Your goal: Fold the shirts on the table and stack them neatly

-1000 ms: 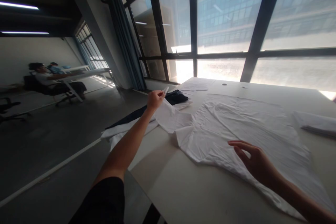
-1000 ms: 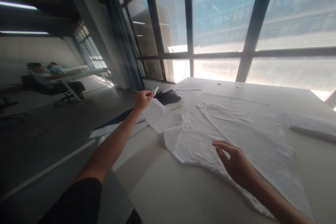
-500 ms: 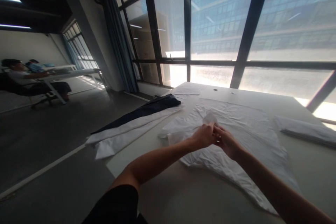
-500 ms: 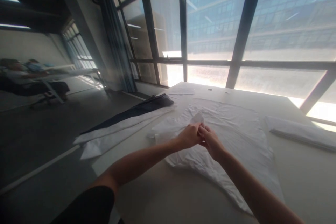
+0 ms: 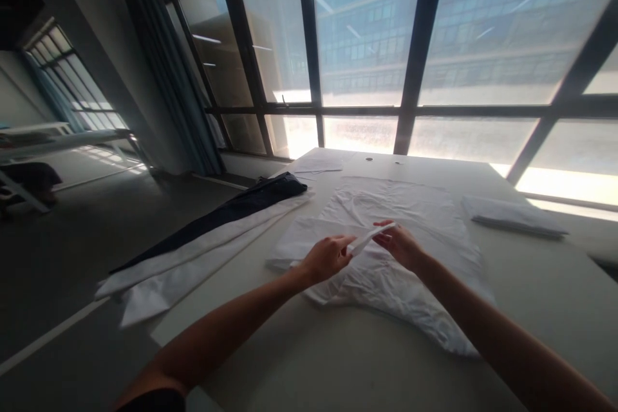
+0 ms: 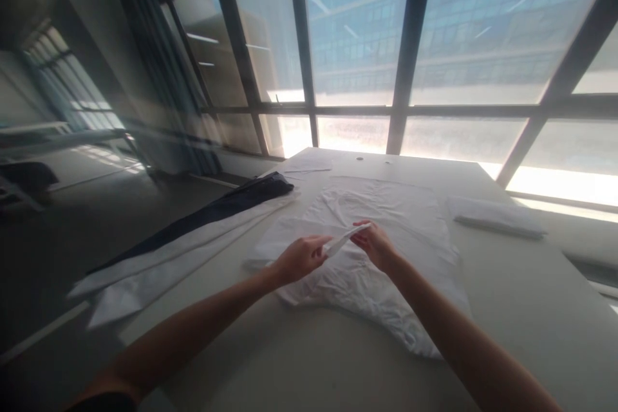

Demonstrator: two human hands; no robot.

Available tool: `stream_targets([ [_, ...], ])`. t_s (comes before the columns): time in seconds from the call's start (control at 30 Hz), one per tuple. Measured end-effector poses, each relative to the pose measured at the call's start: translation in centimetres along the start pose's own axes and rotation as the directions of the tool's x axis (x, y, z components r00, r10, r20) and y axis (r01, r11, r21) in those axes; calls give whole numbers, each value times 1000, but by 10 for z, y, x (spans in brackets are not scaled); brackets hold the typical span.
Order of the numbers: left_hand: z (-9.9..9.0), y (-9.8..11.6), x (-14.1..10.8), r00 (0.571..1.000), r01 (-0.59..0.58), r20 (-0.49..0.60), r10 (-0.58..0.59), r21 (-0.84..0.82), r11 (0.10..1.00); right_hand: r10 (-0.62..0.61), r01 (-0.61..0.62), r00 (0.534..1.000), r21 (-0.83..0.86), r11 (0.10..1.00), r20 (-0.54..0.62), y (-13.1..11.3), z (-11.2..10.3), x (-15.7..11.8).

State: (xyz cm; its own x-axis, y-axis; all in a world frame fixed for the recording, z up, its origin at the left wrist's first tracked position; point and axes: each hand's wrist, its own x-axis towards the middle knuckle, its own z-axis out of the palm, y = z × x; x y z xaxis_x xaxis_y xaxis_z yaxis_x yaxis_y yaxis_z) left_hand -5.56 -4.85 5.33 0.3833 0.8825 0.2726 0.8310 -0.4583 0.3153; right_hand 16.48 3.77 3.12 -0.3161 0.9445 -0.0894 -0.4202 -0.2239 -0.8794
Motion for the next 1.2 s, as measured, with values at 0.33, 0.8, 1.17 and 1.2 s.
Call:
stream_targets([
  [0.33,39,19,11,990,-99,106,94,42,994,255,-254,967,63,965,-11,2,-6,-37],
  [0.8,-56,-22,6,915,-113,-403,12,-229,967,-425,366,868,-246,898,-258,-122,-25,35],
  [1.17,-8,-122,24,901,195,-341,-268,-234,953,-489,351,782,-377,857,-386,-188,-59,79],
  [1.2,-3,-126,25,911,187,-329,-249,-211,960,-484,325,778,-402,856,-401,-190,-62,82],
])
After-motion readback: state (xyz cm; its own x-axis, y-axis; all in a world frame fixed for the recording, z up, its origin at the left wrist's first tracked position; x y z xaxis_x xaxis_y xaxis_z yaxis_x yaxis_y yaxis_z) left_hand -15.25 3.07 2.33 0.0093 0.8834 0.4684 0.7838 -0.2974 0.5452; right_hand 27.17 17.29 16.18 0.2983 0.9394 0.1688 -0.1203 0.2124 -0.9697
